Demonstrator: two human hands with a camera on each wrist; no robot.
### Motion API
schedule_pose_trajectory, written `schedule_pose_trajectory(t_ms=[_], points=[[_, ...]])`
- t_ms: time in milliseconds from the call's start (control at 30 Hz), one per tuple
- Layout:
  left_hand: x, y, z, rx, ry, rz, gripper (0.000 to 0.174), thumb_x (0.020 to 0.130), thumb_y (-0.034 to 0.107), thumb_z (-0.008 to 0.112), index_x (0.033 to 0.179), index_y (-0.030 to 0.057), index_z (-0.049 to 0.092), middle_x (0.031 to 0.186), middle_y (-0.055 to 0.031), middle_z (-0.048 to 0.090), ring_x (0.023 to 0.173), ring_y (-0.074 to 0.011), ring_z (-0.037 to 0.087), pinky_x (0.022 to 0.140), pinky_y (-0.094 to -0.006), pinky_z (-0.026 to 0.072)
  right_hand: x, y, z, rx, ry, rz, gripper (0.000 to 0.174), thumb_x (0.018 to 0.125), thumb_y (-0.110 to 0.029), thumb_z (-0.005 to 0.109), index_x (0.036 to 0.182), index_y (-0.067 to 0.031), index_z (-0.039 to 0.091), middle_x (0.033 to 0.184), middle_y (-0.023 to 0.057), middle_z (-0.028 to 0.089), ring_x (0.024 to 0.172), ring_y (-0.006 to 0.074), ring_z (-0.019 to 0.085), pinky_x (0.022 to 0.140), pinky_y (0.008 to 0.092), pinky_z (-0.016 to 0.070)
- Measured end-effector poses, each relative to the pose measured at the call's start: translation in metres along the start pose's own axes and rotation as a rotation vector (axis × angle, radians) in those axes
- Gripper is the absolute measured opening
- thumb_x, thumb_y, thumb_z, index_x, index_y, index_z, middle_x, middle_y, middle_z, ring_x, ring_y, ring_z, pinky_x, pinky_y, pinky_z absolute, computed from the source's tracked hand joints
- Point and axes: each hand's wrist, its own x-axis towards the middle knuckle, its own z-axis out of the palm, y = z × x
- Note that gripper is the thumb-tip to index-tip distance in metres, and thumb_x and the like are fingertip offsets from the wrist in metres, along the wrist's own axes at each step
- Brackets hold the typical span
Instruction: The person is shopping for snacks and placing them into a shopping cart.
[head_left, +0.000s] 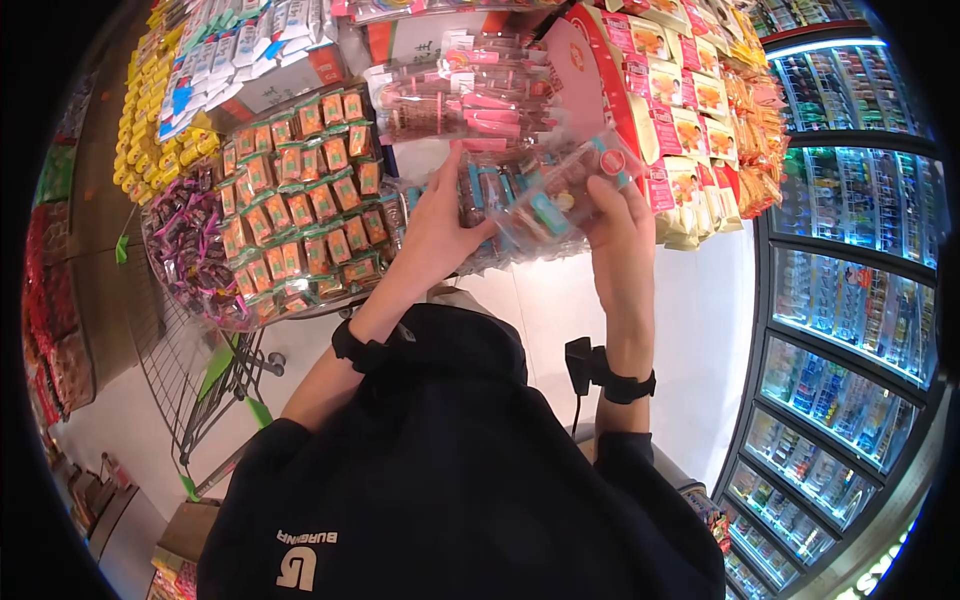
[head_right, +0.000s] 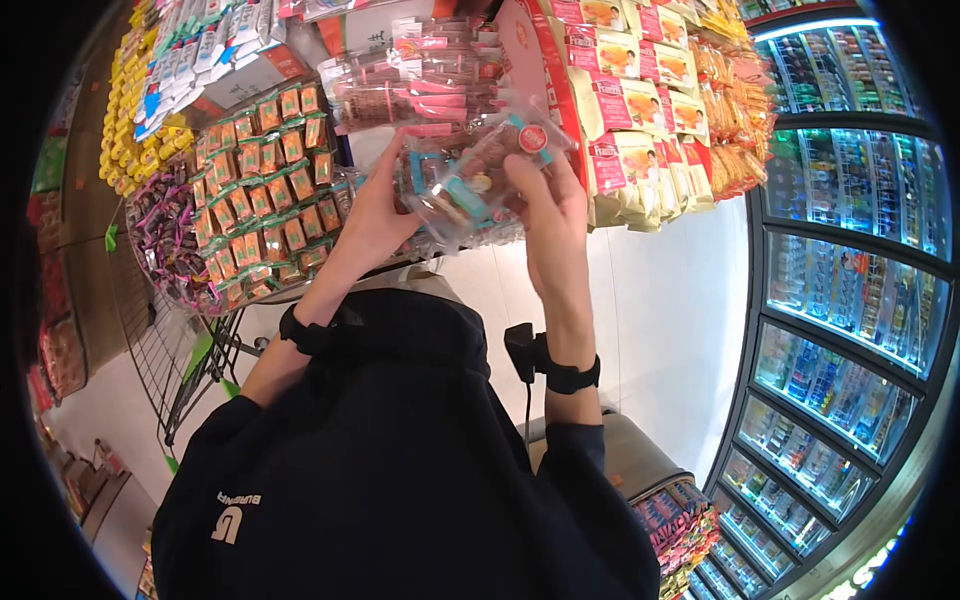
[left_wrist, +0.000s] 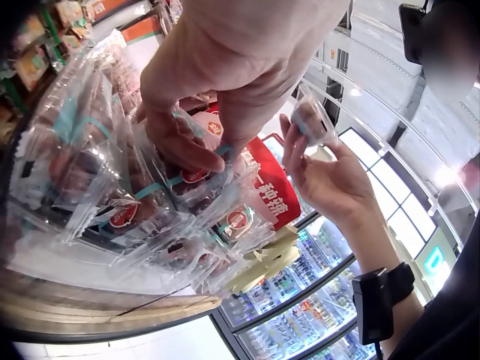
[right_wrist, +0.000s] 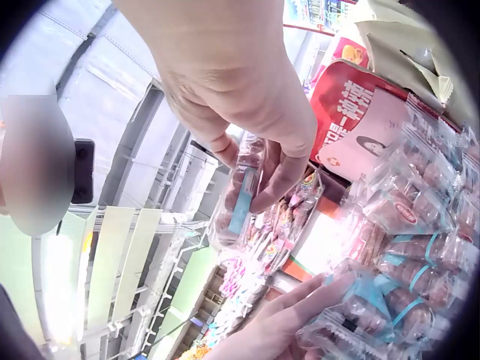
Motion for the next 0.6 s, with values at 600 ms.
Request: schedule_pose_trajectory(t_ms=[600], points=[[-0.003,0.029,-0.014,-0.173,-0.174,-0.307,0.097,0.076,0.014,0.085,0.154,0.0022,0.027,0.134,-0.0212,0.055,0.121,-0.0317,0.059,0.1,-0.0402,0.0488,-0.028,-0.024,0.038,0.189,0.019,-0.127,0.039,0.086,0.002,0.07,0.122,-0.0017,0.053,0.108,0.0088,0.066,0.095,0.0164,0.067,0.079,0.032,0.0592]])
